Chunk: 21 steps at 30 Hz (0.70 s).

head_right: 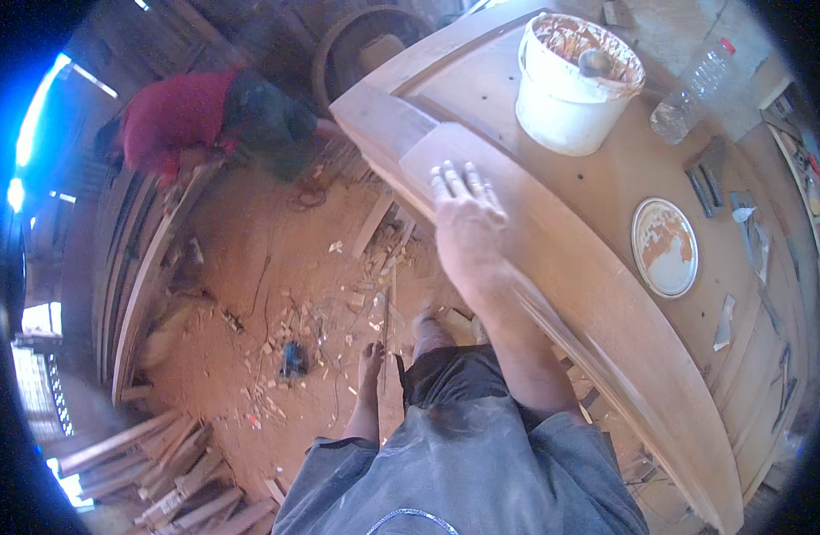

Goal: The person sands a curved wooden panel with an orbital sander, then applies a reddish-brown paste filler to the edges using a putty knife and smooths it with a cloth. The person repeatedly wipes the surface and edges with a cloth while another person works nearby.

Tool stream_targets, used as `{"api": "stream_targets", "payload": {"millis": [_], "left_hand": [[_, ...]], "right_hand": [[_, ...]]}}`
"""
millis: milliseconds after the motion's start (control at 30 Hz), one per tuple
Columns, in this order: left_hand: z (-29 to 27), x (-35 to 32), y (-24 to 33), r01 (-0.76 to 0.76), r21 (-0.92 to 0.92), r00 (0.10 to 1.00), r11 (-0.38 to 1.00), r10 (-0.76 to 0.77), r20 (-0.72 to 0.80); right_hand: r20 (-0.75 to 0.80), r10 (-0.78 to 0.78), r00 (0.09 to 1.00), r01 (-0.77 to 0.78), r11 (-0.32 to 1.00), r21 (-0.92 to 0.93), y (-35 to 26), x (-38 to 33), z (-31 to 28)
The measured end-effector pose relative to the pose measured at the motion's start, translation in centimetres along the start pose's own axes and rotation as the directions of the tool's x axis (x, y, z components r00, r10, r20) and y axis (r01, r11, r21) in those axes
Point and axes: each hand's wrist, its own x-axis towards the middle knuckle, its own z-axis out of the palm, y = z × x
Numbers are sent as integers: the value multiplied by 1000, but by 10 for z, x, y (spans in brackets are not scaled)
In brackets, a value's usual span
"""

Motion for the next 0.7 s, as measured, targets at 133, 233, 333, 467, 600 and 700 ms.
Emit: {"api": "stream_targets", "payload": {"millis": [133, 233, 333, 467, 600, 700], "left_hand": [[6, 56, 47, -18, 136, 993, 991, 1, 122], [12, 61, 74, -35, 89, 929, 995, -1, 369], [11, 89, 108, -35, 117, 848, 993, -32, 529], [7, 152, 157, 18, 105, 827, 994, -74, 557], [16, 194, 209, 11, 87, 815, 996, -59, 576], [37, 208, 238, 13, 80, 792, 997, -59, 608]], "right_hand": [[-80, -15, 997, 23, 995, 100, -22, 44, 15], [157, -97, 983, 44, 949, 311, -49, 73, 1], [-236, -120, 964, 199, 917, 347, -67, 70, 6], [-277, 173, 945, -11, 864, 503, -80, 21, 8], [-161, 302, 939, -6, 485, 875, -92, -87, -11], [300, 505, 809, -534, 420, 733, -89, -161, -17]]}}
